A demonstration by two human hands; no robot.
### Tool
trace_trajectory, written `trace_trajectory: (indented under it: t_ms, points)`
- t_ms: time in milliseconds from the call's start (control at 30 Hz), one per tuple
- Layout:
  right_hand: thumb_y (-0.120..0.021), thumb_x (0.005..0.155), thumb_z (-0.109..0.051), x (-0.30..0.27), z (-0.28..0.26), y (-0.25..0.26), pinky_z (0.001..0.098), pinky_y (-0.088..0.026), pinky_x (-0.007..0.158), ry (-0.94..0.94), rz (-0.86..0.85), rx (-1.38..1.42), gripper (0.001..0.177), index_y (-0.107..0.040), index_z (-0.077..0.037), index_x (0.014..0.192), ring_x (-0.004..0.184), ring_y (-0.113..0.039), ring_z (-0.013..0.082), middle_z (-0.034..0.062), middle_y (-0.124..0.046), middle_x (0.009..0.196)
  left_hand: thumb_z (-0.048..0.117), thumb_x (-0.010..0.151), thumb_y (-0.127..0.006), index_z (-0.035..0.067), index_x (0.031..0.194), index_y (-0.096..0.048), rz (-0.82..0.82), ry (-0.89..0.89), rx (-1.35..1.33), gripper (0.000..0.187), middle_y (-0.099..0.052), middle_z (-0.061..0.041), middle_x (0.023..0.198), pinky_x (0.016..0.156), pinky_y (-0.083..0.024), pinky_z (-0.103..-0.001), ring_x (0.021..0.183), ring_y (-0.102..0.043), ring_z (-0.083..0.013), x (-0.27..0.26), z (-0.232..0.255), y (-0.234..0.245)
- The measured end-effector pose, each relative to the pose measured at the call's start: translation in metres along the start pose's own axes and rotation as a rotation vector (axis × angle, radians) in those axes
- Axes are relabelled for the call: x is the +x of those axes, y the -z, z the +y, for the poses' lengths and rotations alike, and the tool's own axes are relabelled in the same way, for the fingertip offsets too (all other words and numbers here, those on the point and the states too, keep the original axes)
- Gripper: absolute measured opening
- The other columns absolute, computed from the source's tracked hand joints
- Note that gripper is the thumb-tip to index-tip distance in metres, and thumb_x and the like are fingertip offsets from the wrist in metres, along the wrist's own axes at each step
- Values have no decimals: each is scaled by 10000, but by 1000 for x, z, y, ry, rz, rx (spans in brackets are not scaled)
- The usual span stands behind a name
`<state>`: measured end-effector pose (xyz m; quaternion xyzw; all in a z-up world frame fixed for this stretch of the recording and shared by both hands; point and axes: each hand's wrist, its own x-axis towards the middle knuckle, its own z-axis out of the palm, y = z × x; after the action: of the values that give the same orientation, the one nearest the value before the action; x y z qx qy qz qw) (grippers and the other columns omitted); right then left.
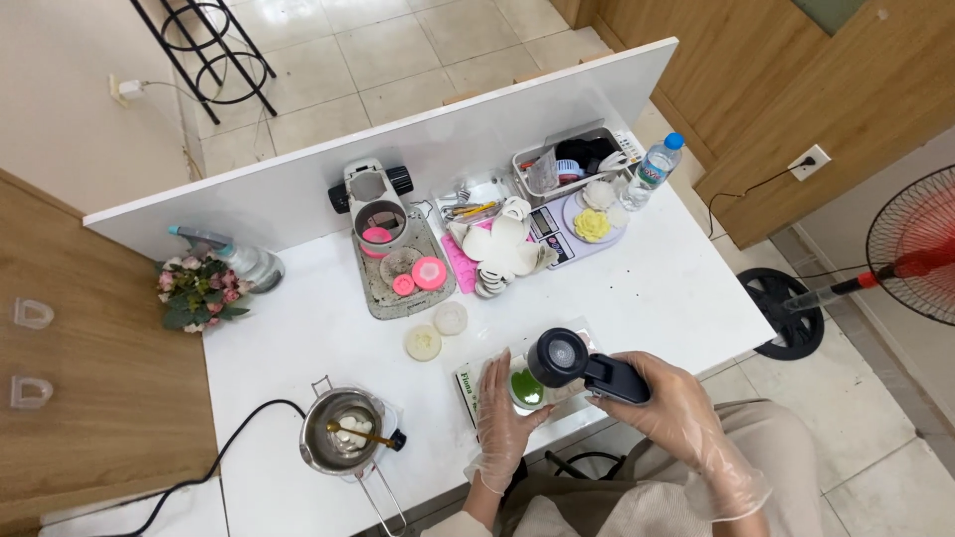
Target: Crafting a custom candle by melting wax, adding colorant, and preparing a heart-shaped mold.
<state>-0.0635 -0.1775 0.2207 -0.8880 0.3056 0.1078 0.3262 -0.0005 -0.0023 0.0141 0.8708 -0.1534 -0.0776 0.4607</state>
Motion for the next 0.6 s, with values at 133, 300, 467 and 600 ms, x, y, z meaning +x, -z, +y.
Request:
trace_trajectory:
  t_ms: [133, 300, 467, 600]
  points:
    - [-932, 692, -346, 10, 20, -7, 313, -638, 814, 16, 7, 98, 489, -758, -141, 1100, 862, -793, 168, 36, -816, 953, 256, 568, -987, 113, 1535, -310, 17, -26, -38, 1189, -430, -144, 1527, 1204, -285, -463, 1457, -326, -342, 1, 2, -2]
    - [-907, 674, -265, 9, 26, -14, 315, -616, 808, 74, -36, 184, 465, -759, -111, 1088, 862, -776, 172, 62, -815, 937, 270, 569, -992, 117, 1537, -299, 28, -16, -37, 1200, -427, -140, 1530, 1199, -282, -462, 1465, -315, -339, -4, -2, 2]
    - [-888, 685, -285, 6, 39, -21, 313, -618, 786, 87, -47, 164, 449, -767, -121, 1085, 829, -784, 169, 55, -825, 918, 258, 610, -974, 152, 1568, -303, 38, -79, -52, 1175, -427, -149, 1542, 1206, -307, -454, 1469, -342, -329, -4, -5, 1]
    - [-902, 679, -309, 7, 50, -25, 288, -616, 801, 73, -59, 151, 488, -752, -162, 1120, 849, -775, 144, 19, -807, 953, 283, 599, -967, 158, 1560, -305, 68, -118, -53, 1174, -448, -124, 1551, 1206, -327, -442, 1463, -359, -319, -1, -2, 1]
